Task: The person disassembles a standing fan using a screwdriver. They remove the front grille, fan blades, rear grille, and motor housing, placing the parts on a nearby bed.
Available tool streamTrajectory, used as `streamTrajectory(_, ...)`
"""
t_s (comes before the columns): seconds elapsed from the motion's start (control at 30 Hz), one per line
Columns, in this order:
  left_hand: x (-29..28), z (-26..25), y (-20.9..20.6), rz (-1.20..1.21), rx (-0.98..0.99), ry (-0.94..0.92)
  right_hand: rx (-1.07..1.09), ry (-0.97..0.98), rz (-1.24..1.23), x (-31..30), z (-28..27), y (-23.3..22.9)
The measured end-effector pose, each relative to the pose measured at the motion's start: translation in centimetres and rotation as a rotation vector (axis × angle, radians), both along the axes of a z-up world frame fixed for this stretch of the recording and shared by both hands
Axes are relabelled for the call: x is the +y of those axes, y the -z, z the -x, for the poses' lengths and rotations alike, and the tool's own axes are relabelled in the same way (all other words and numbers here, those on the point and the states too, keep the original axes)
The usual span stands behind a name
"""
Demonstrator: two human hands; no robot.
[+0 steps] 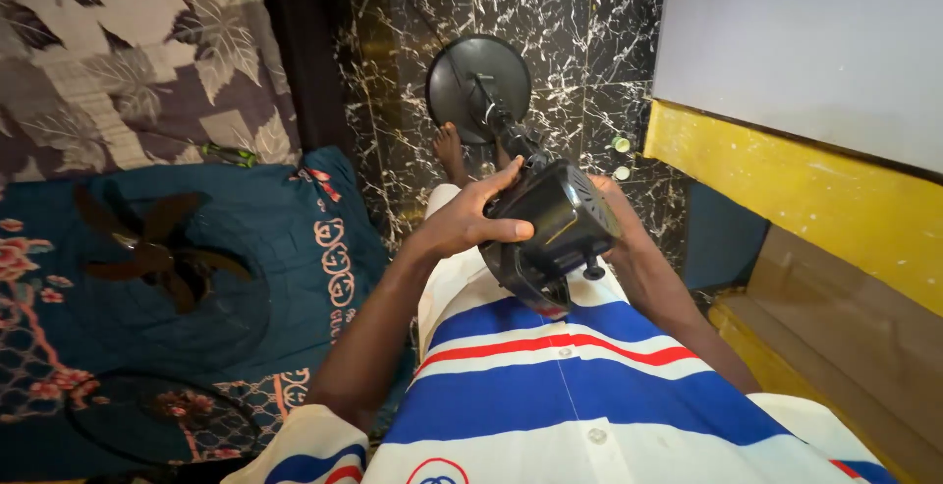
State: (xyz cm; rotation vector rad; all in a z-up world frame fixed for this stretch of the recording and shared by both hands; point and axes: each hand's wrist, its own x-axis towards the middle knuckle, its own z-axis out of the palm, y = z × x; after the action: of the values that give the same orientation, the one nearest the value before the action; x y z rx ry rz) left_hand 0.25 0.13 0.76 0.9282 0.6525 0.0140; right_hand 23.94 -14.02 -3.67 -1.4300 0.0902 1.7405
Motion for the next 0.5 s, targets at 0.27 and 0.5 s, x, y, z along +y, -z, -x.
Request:
streamTrajectory(0.27,0.0,-0.1,-0.5,-0.015,0.036,-0.022,-0.576,-0.297,-0.487,0.4,1.0,-1.7)
streamTrajectory(0.5,0.9,0.2,-1.0,-0.109,0.075,0.068,-0.047,-0.027,0.068,1.5,-0.2,-2.4)
